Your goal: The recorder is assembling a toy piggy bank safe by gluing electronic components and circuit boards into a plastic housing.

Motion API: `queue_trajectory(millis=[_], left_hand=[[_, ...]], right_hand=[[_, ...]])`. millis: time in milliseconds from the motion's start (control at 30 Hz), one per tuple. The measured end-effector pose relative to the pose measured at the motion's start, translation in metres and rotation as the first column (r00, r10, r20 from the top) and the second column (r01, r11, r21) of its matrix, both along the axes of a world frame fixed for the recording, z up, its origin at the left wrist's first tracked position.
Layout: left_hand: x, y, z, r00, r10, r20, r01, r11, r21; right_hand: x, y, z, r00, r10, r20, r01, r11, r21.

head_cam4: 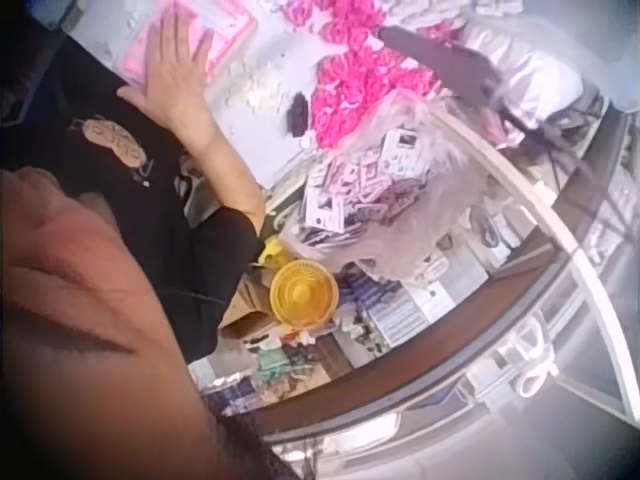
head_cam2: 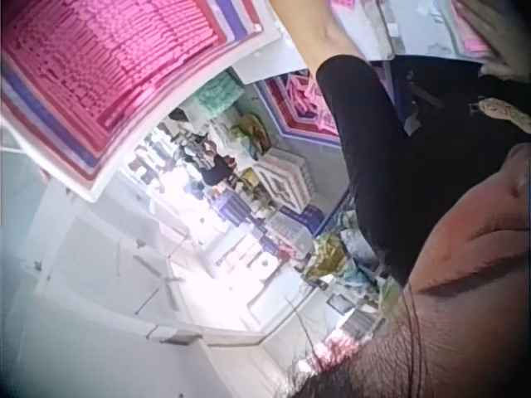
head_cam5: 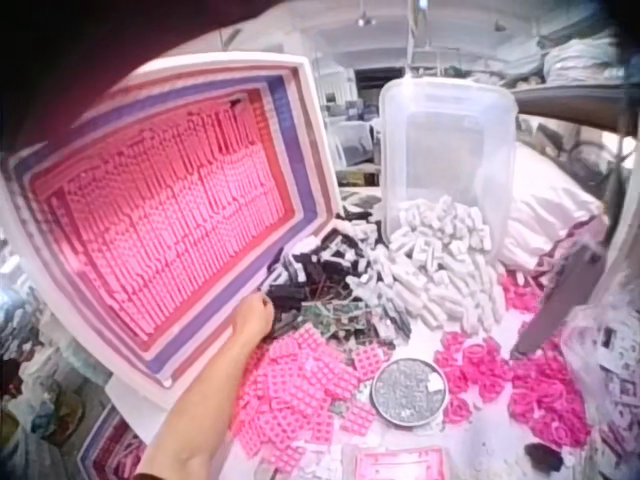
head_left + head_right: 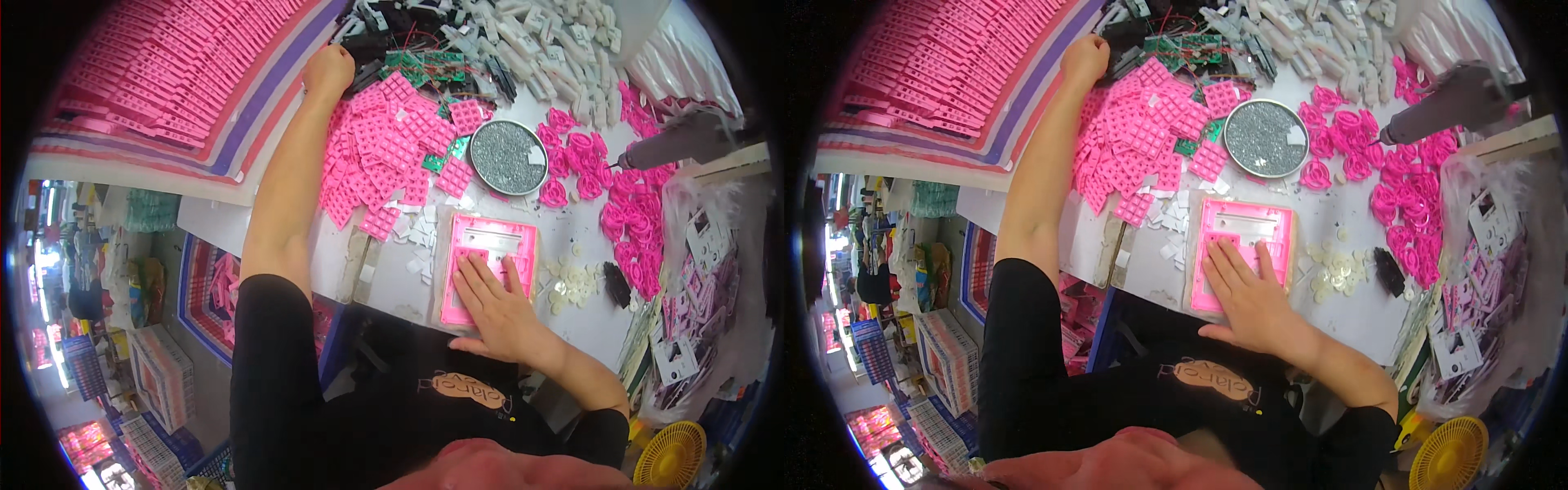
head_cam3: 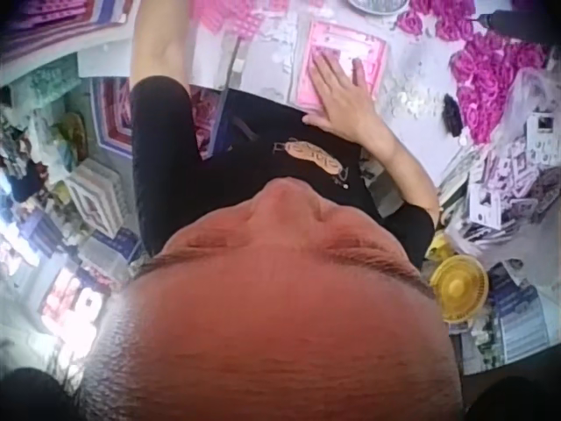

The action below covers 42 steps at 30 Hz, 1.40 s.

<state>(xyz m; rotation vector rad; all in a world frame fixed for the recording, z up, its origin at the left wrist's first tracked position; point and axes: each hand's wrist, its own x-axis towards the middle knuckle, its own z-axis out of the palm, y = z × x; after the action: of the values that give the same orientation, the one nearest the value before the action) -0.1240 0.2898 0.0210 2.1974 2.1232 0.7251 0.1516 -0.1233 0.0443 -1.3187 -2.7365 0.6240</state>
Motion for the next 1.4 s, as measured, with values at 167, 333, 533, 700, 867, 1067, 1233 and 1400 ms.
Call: queue_trajectory(millis=[167,333,533,700,867,1067,1233,1400], left_hand=[[0.007,0.022,0.012,0.984,0.028,-0.176,-0.022,0.999,0.031],[0.011,0.044,-0.014,0.99,-0.141,-0.008,0.139,0.982,-0.126],[0.047,0.022,0.002,0.968,-0.252,-0.021,0.213,0.858,-0.468],[0.046,-0.019,0.042,0.623,-0.324,0.712,0.405,0.912,0.061],[0.035,-0.105,0.081,0.797,-0.598,0.09,0.363,0.592,0.719],[0.044,-0.215,0.089,0.713,-0.7,0.045,0.44,0.495,0.749],[0.046,-0.278,0.071,0.64,-0.767,0.034,0.533,0.476,0.699],[0.054,-0.329,0.073,0.46,-0.588,0.666,0.229,0.803,0.55]], right_hand=[[-0.002,-0.003,0.018,1.0,-0.013,-0.009,0.013,1.0,0.003],[-0.003,-0.011,0.0,1.0,0.003,0.01,-0.003,0.998,-0.068],[0.001,-0.011,-0.002,1.0,-0.008,0.028,0.01,0.999,-0.044],[0.004,-0.012,0.001,0.997,-0.015,-0.078,0.015,1.0,0.0],[0.012,0.005,0.008,0.945,-0.031,-0.326,0.084,0.985,0.15],[0.008,0.058,0.041,0.23,-0.692,-0.684,0.094,0.716,-0.692],[-0.034,0.092,0.04,-0.077,-0.839,-0.539,-0.28,0.537,-0.796],[-0.047,0.078,0.041,-0.128,-0.691,-0.712,-0.094,0.723,-0.685]])
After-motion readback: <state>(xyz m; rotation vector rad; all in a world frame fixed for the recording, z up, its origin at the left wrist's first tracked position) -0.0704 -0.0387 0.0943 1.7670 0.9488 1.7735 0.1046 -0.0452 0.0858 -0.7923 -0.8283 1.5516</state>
